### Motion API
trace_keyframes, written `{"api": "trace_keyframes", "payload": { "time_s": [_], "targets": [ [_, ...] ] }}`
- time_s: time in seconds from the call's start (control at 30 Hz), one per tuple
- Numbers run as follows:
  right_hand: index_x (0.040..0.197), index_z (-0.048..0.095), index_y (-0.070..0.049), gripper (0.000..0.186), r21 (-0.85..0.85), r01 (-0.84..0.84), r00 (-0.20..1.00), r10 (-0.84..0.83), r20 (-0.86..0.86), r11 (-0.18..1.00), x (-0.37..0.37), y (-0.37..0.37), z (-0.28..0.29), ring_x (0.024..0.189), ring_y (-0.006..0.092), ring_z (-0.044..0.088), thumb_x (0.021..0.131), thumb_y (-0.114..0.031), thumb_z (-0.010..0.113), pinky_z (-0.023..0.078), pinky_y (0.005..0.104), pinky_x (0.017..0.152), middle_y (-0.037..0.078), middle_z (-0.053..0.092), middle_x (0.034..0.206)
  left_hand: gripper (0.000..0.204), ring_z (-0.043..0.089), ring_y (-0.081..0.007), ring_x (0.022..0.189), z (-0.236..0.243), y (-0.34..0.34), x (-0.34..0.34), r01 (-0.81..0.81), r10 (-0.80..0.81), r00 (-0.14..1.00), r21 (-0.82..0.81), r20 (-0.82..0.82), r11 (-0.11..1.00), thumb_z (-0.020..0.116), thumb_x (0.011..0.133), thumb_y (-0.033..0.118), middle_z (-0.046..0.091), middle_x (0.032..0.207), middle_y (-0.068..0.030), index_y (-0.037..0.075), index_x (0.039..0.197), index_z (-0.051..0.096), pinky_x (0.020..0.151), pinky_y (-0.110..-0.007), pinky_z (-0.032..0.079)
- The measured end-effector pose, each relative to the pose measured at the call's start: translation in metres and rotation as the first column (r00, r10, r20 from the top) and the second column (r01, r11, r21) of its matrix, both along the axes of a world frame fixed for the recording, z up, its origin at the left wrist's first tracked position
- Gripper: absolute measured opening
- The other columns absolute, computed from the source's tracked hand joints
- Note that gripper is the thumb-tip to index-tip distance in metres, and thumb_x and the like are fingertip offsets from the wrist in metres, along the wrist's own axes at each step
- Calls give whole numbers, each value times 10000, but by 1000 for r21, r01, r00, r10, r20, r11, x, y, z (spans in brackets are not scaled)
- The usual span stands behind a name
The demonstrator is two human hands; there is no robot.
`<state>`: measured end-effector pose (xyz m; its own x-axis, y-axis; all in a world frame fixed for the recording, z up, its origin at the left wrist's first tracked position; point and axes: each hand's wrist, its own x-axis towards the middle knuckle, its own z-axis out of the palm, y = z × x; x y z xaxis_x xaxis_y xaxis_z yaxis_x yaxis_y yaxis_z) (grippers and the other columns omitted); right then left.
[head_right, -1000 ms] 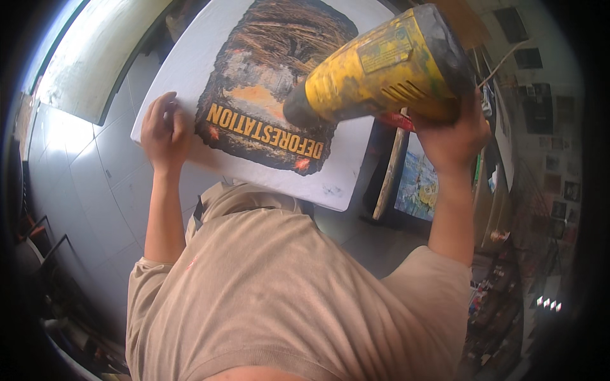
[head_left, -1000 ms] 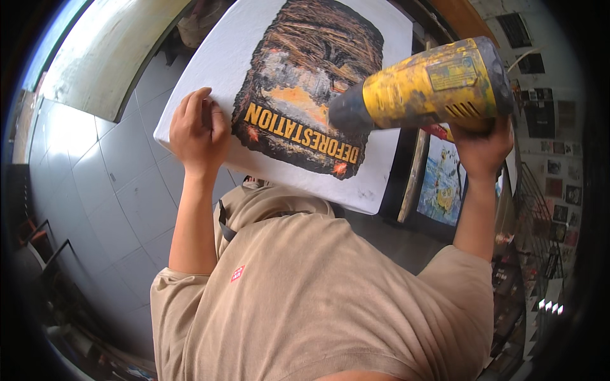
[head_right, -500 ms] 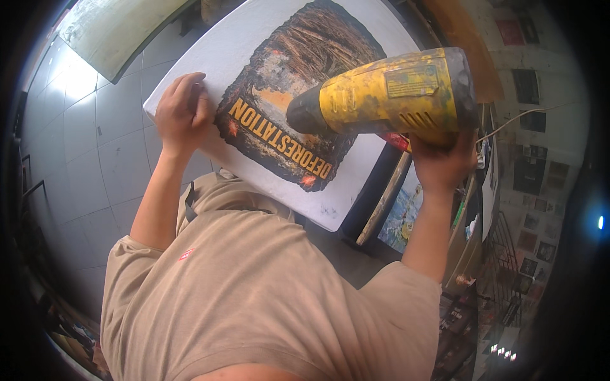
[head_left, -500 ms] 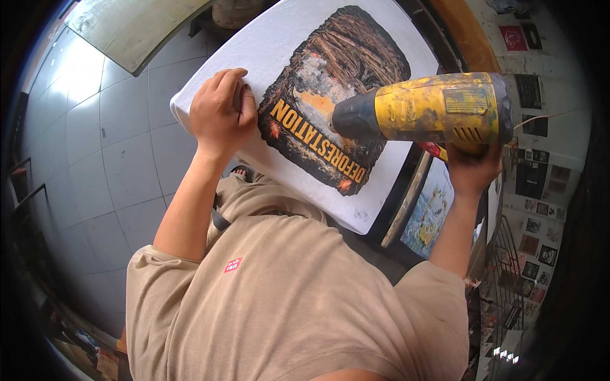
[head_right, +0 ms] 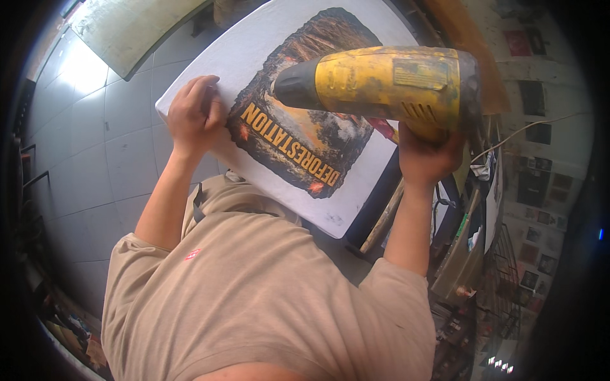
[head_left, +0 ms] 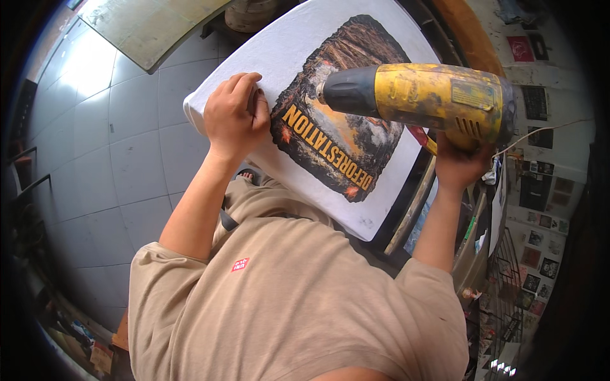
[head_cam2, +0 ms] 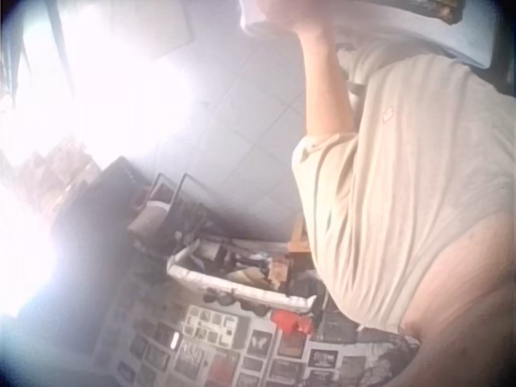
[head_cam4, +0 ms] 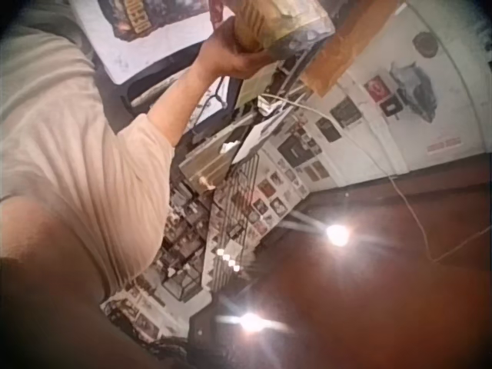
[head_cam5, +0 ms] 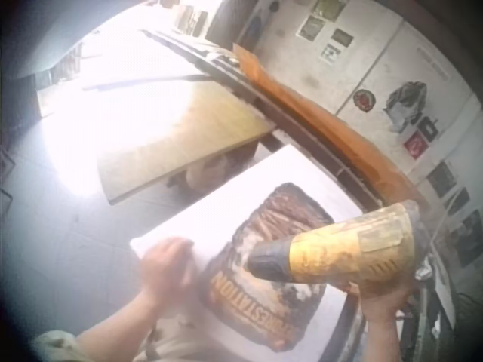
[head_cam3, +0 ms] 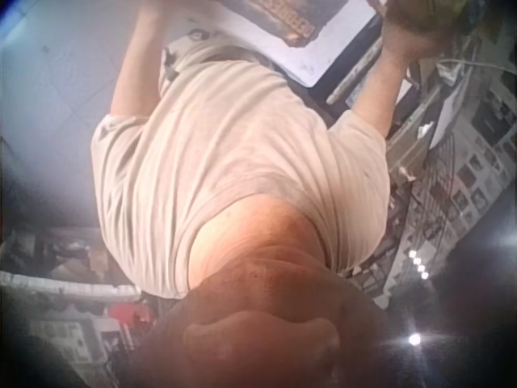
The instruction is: The person pours orange ink onto a screen printing frame and uses a squeegee to spread it evenly. They then pull the squeegee across the screen to transfer the design onto a white t-shirt. After printing, the person uses a heat gun to dry the ink on the t-shirt.
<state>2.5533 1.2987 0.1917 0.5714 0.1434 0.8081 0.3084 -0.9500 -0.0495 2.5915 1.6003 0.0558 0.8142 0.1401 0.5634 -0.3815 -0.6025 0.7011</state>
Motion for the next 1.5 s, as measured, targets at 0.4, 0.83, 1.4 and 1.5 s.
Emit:
{"api": "trace_keyframes", "payload": {
  "time_s": [0.4,0.83,1.4,1.5],
  "targets": [
    [1004,614,-111,488,0,34,998,-34,59,999,-6,21,7,761,253,655,563,-179,810,520,337,670,73,649,917,352,593,-280,774,8,2,-4,121,-121,990,-13,-71,993,674,752,265,624,885,-137,31,1004,600,672,-359,454],
    [940,625,-123,482,-147,115,985,-94,144,982,-44,26,43,715,234,621,479,-131,765,470,350,637,26,615,845,861,576,-289,1005,118,-92,-7,659,-638,745,-70,195,749,852,572,277,566,1099,-171,-10,1252,410,878,-368,457],
    [1180,548,-59,645,527,-150,969,230,-89,837,-95,-105,70,969,194,587,630,-234,836,464,318,831,90,611,1070,593,628,-145,837,143,-154,8,710,-698,700,-262,154,654,833,549,112,638,936,-92,-5,1040,522,753,-278,527],
    [1176,541,-36,606,688,-327,780,596,-192,648,-91,-101,63,1009,161,574,658,-177,822,447,308,906,70,605,1062,589,636,-153,836,141,-159,16,728,-715,680,-261,161,634,835,541,104,644,932,-97,-18,1034,536,753,-283,531]
  ]
}}
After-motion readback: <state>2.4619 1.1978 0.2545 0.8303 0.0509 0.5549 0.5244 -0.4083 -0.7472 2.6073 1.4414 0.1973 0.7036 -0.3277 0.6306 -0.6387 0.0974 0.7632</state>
